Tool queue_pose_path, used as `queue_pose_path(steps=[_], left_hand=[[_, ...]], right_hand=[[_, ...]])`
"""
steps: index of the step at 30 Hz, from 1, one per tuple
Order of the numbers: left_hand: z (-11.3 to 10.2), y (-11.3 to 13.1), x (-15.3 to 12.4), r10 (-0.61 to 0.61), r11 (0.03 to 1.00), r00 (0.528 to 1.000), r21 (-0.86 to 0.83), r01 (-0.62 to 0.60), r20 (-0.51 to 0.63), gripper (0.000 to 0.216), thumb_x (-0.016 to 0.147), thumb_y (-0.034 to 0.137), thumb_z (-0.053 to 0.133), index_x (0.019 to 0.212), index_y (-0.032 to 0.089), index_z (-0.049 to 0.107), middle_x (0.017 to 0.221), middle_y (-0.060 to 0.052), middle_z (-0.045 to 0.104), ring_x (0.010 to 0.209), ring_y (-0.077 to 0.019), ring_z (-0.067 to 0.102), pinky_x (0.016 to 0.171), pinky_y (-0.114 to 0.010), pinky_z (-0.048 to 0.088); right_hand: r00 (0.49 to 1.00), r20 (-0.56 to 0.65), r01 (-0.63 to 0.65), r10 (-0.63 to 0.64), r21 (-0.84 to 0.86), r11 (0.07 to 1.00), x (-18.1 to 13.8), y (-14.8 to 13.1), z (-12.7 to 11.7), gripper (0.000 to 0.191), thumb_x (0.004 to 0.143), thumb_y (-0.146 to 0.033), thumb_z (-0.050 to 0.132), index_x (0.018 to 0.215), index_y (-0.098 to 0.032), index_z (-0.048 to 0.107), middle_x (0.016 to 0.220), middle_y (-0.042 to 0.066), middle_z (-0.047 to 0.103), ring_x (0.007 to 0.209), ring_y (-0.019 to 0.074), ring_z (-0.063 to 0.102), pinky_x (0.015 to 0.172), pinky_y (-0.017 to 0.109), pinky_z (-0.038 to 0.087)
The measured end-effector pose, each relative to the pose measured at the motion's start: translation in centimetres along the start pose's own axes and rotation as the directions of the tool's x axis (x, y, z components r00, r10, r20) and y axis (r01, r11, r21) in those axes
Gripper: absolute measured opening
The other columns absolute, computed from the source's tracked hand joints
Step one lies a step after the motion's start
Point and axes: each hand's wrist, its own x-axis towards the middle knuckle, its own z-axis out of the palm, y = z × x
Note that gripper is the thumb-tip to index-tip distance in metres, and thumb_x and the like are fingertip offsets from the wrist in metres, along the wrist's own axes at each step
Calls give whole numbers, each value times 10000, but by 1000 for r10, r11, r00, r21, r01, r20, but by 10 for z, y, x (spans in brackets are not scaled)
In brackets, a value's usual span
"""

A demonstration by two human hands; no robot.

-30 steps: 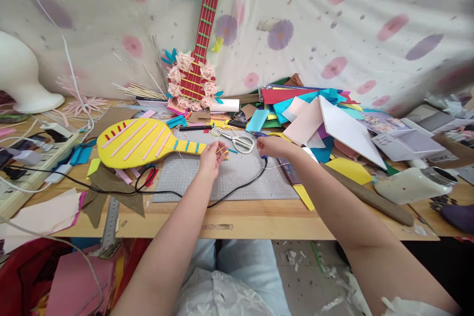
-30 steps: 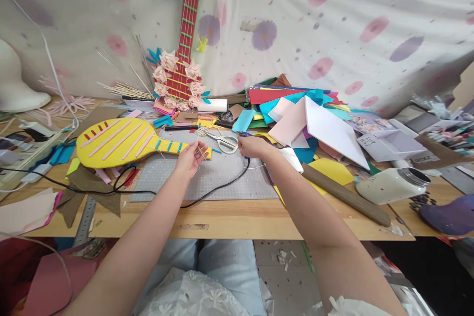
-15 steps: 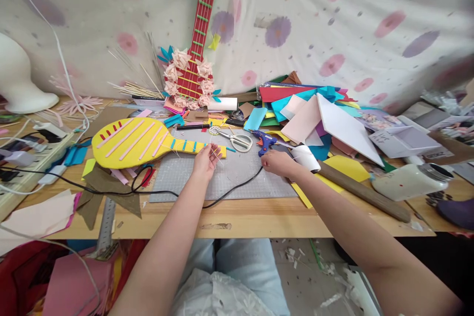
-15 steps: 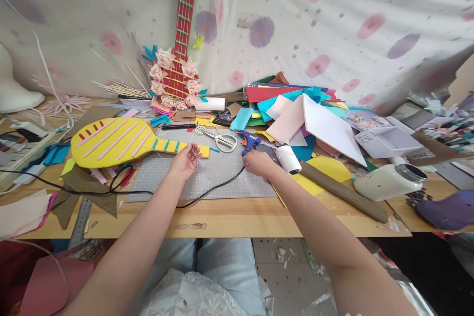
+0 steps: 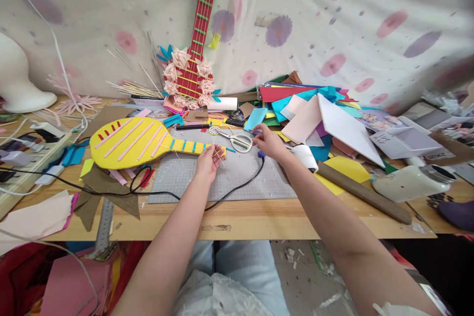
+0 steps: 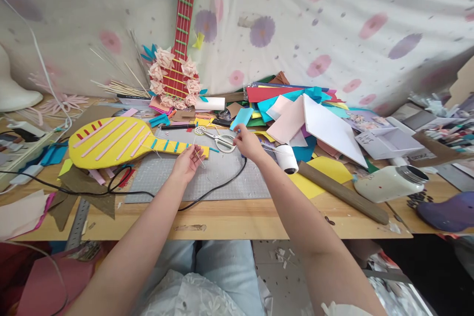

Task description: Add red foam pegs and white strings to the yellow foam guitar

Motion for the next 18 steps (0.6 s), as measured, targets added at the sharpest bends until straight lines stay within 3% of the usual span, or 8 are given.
queue_pose_path(steps=[4, 8, 12, 15, 18], left_hand=[[4, -1, 1, 18, 1000, 1000, 2, -18, 9, 110, 856, 166, 507, 770, 143, 571, 714, -11, 632, 633, -87, 631, 681, -236, 503], [8, 5, 4, 61, 998, 998, -2, -61, -3, 78, 830, 176, 541, 760, 157, 571, 741, -3, 627, 670, -96, 641, 727, -259, 492], [1, 16, 13, 135, 985, 990, -104, -137, -32, 74, 826, 194, 540, 758, 179, 564, 805, -11, 638, 766, -109, 649, 800, -286, 476], [-10, 24, 20, 146, 968, 987, -194, -157, -71, 86, 838, 208, 519, 763, 189, 558, 821, -15, 642, 793, -103, 644, 801, -264, 473], [-21, 28, 22, 146, 961, 984, -222, -165, -99, 108, 849, 201, 496, 759, 184, 553, 778, -10, 632, 721, -78, 630, 745, -213, 470]], right_hand=[[998, -65, 27, -18, 142, 990, 20, -29, 16, 315, 750, -136, 478, 1056, -214, 472, 765, -11, 685, 668, 141, 604, 676, 262, 434], [998, -33, 66, -58, 339, 938, 38, -63, 42, 281, 731, -131, 515, 999, -212, 495, 757, -9, 681, 711, 140, 625, 717, 295, 475], [999, 43, -44, 20, 659, 751, 43, -102, 68, 215, 749, -140, 515, 954, -202, 492, 791, 15, 690, 737, 133, 645, 737, 305, 501], [993, 79, -118, 91, 781, 613, 40, -124, 84, 189, 766, -177, 519, 951, -207, 493, 872, 40, 702, 801, 143, 654, 756, 309, 506], [990, 78, -132, 116, 794, 593, 37, -134, 102, 179, 772, -200, 519, 951, -211, 516, 902, 45, 703, 832, 152, 658, 765, 312, 506]])
